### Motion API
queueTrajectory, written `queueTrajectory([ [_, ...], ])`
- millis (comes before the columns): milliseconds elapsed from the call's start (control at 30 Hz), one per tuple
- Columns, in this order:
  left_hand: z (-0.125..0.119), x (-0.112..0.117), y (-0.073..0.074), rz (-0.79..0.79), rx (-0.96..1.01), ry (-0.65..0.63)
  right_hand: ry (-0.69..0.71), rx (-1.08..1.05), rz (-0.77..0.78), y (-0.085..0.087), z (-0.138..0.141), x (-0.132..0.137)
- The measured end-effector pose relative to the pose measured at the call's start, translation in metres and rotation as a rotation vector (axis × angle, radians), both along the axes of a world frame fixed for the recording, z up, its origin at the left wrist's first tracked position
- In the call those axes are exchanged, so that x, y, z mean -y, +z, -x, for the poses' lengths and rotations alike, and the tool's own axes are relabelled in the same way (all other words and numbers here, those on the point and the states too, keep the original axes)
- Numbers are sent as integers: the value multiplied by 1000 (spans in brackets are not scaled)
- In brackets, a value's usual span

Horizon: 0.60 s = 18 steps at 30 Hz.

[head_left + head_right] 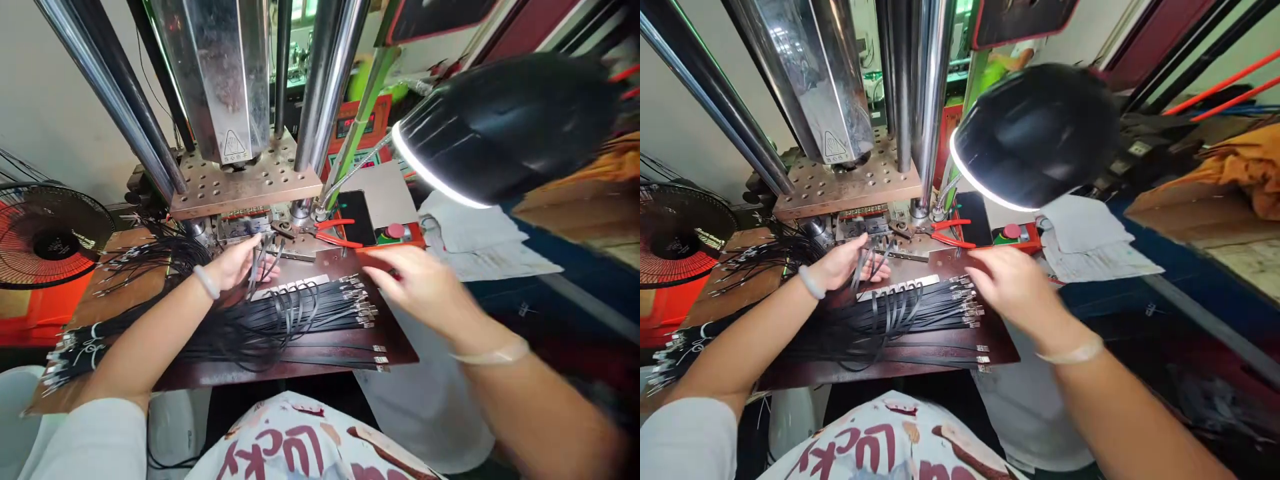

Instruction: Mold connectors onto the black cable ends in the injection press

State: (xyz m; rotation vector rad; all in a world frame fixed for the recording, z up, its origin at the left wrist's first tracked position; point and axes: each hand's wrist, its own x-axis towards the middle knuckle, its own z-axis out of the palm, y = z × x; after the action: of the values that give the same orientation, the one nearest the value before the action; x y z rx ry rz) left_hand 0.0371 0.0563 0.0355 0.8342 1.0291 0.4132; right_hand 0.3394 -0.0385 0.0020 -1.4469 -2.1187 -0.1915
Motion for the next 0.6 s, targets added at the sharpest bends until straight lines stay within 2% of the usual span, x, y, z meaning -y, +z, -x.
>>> queueTrajectory([
  [67, -29, -7, 4, 134, 50, -129, 159, 19, 74, -10, 34, -44],
  [100, -39, -9, 6, 132, 83, -125, 213, 51, 127, -12, 53, -67],
  [167, -49, -10, 8, 19, 140, -23, 271, 147, 198, -12, 86, -103],
  [233, -47, -9, 6, -133, 178, 46, 269, 195, 215, -10, 106, -124],
  [300, -40, -8, 2, -233, 209, 42, 214, 164, 197, -8, 111, -131],
  [433, -34, -8, 1, -272, 251, 23, 80, 116, 217, -12, 104, -122],
  [533, -39, 0, 10, -390, 234, 13, 167, 201, 354, -20, 101, -113],
  [600, -32, 9, 19, -533, 172, -7, 209, 264, 362, -21, 98, -107],
])
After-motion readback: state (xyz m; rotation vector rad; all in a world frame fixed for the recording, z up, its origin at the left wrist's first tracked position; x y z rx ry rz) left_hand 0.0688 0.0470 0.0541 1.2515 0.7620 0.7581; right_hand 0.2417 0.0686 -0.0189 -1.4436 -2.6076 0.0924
